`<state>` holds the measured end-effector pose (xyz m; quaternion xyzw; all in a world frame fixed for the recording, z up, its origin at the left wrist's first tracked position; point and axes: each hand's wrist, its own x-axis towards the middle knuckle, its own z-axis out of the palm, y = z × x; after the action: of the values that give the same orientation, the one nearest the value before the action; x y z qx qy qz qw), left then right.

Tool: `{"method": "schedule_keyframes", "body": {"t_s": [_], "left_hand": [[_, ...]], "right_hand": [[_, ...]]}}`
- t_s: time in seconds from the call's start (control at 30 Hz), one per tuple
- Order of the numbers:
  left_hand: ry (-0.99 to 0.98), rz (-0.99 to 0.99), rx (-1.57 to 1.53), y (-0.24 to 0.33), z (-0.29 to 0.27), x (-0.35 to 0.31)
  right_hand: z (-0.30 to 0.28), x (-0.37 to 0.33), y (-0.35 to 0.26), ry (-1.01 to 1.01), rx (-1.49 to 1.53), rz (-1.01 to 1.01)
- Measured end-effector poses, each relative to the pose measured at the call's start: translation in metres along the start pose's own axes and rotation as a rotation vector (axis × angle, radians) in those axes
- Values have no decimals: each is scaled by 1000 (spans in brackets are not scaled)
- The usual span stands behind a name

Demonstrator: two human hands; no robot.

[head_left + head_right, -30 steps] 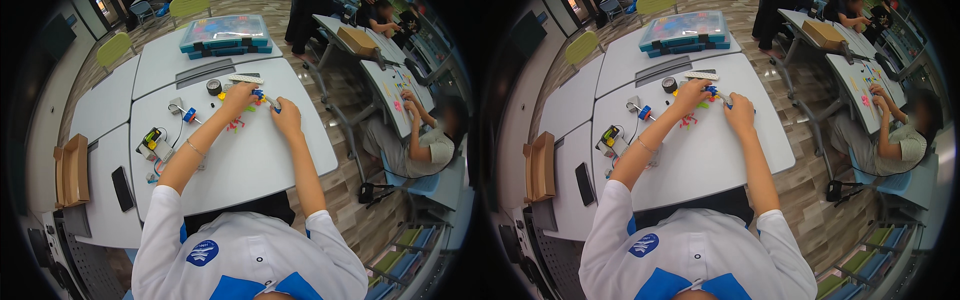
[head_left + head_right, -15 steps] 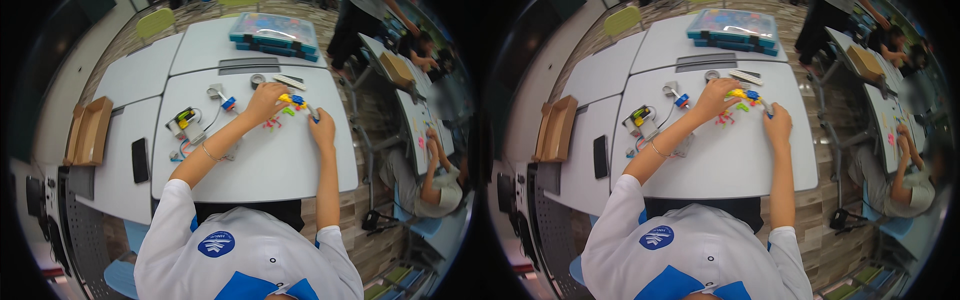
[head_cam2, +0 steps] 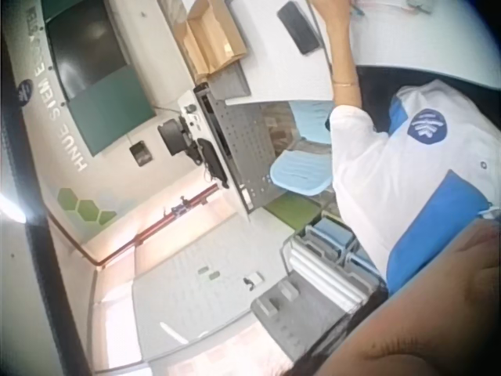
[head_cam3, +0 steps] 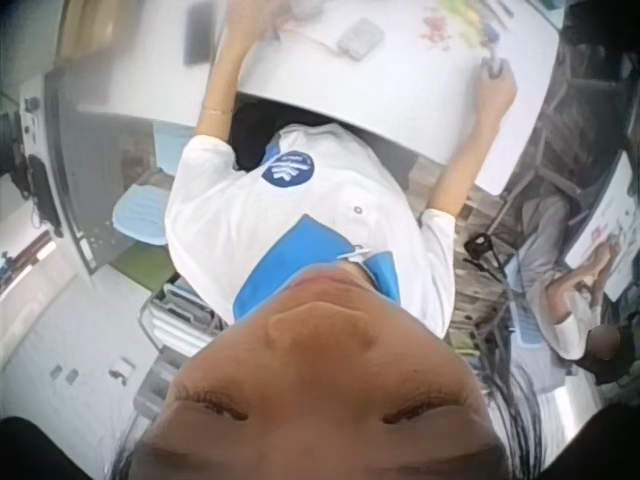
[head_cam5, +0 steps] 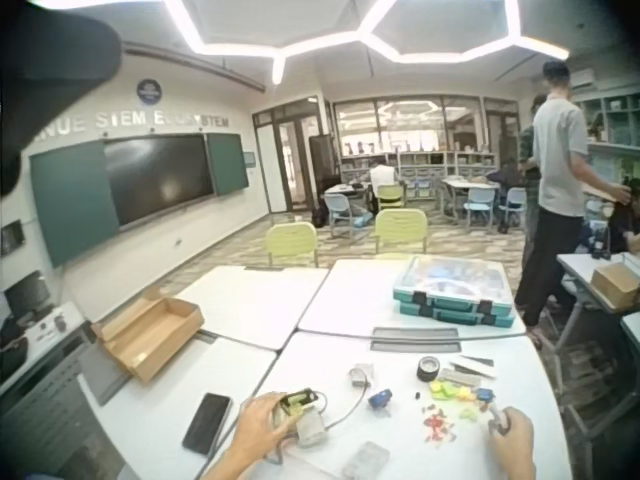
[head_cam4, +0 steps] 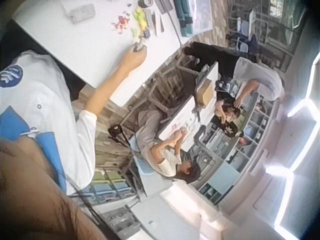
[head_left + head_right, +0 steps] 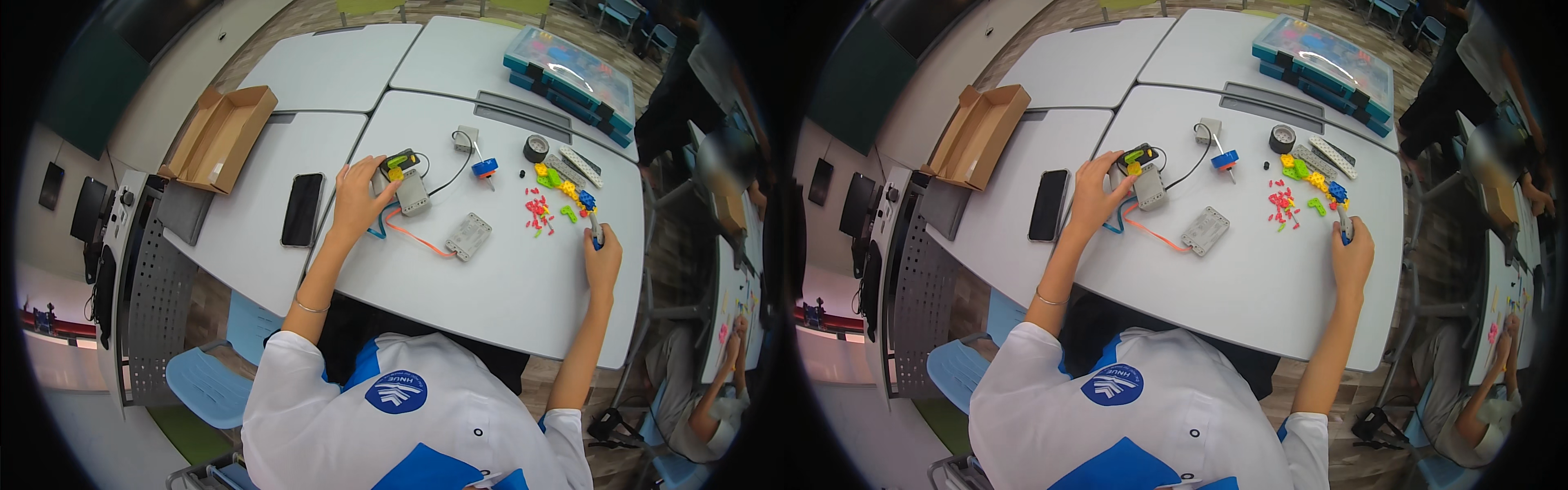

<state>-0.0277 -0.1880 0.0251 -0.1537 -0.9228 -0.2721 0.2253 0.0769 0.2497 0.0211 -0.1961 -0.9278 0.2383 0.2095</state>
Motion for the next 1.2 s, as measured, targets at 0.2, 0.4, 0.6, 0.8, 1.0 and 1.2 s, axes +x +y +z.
{"method": "schedule_keyframes", "body": {"t_s": [0.2, 0.4, 0.6, 0.8, 1.0, 1.2], "left_hand": [[-13, -119, -245, 3, 1, 1], [50, 15, -215, 13, 3, 4], [315, 427, -90, 34, 2, -7], [373, 593, -44, 35, 5, -18], [356, 658, -79, 40, 3, -20], [212, 399, -353, 51, 1, -3]], "right_hand": [[0, 0, -2, -35, -10, 11], [7, -1, -9, 176, 162, -160], [17, -29, -104, 52, 406, -591], [18, -33, -183, -217, 569, -743], [30, -10, -196, -485, 568, -738], [-4, -1, -191, -617, 288, -398]]}}
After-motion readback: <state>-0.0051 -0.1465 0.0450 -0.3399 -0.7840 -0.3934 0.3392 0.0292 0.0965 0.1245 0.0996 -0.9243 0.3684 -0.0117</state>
